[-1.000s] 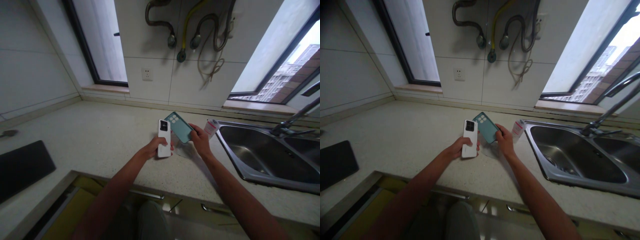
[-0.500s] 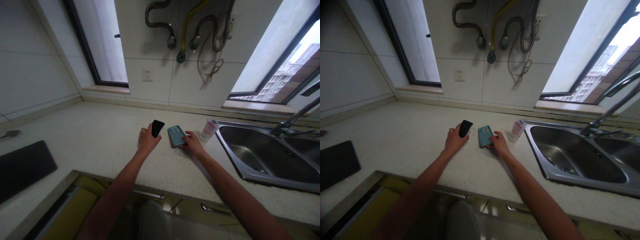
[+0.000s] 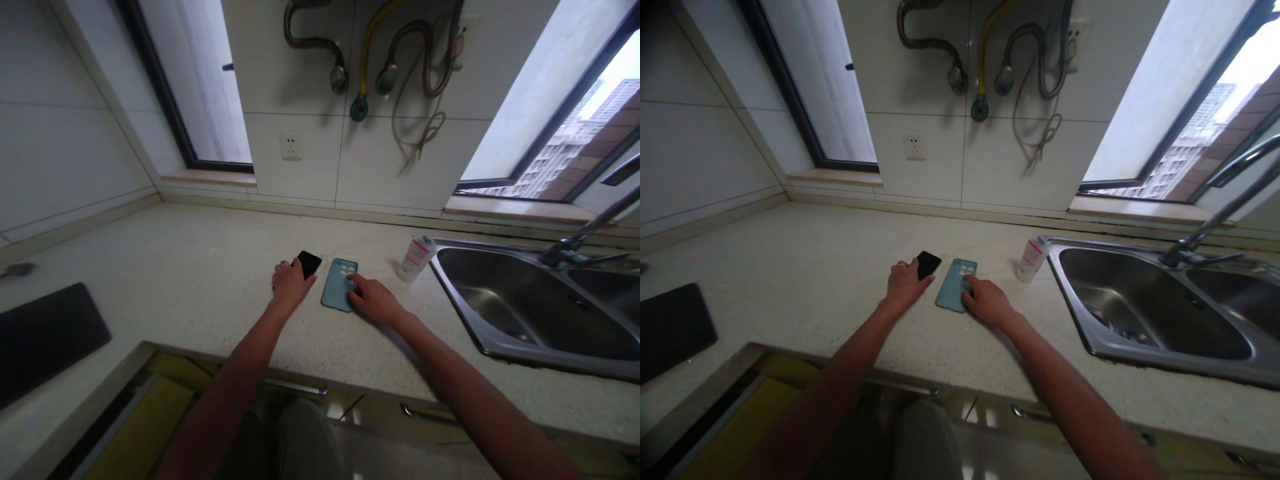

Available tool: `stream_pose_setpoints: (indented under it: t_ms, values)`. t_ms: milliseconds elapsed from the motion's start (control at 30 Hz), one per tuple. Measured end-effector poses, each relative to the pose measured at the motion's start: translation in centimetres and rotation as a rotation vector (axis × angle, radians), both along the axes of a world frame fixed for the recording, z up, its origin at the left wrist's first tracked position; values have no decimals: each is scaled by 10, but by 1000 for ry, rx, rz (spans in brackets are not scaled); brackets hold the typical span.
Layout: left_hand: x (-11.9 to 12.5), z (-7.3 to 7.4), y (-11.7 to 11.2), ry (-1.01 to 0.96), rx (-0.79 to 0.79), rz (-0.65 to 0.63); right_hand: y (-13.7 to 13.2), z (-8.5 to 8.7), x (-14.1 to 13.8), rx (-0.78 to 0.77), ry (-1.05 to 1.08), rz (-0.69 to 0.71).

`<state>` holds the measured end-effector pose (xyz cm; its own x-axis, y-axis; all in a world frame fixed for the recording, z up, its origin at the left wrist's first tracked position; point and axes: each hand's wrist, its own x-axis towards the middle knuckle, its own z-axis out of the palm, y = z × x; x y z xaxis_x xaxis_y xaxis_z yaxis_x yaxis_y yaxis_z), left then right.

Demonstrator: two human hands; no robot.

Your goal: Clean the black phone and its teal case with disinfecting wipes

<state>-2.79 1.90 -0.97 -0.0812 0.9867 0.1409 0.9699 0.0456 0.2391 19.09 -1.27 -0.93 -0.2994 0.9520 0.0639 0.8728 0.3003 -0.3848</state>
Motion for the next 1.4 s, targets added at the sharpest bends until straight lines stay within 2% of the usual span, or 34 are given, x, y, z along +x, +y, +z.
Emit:
stream_pose_setpoints:
  t_ms: [333, 500, 600, 700, 767, 833, 933, 967, 1033, 1100, 1233, 1400]
  values:
    - [8, -9, -6, 99, 43, 24, -6, 3, -6, 28, -106, 28]
    - [9, -10, -7, 112, 41, 30, -7, 3, -8, 67, -72, 39]
    - [8, -10, -8, 93, 64, 11, -3, 5, -3, 122, -12, -44]
    - [9, -8, -8, 33, 184, -14, 3, 7, 8, 177, 32, -161]
    - [12, -6, -9, -52, 270, -120, 7, 8, 16, 184, 27, -207]
    - [16, -6, -9, -165, 311, -366, 10, 7, 22, 145, -3, -202]
    - [22, -10, -11, -311, 265, -774, 13, 5, 28, 51, -65, -116]
    - [24, -12, -11, -337, 228, -857, 14, 5, 29, 33, -81, -90]
    - [26, -14, -12, -358, 156, -924, 15, 4, 29, 25, -102, -75]
    - [26, -15, -13, -367, 126, -903, 16, 4, 31, 30, -111, -98]
    - [25, -7, -15, -349, 126, -775, 19, 11, 39, 67, -105, -176]
    - [26, -1, -17, -394, 148, -678, 21, 14, 46, 100, 9, -230]
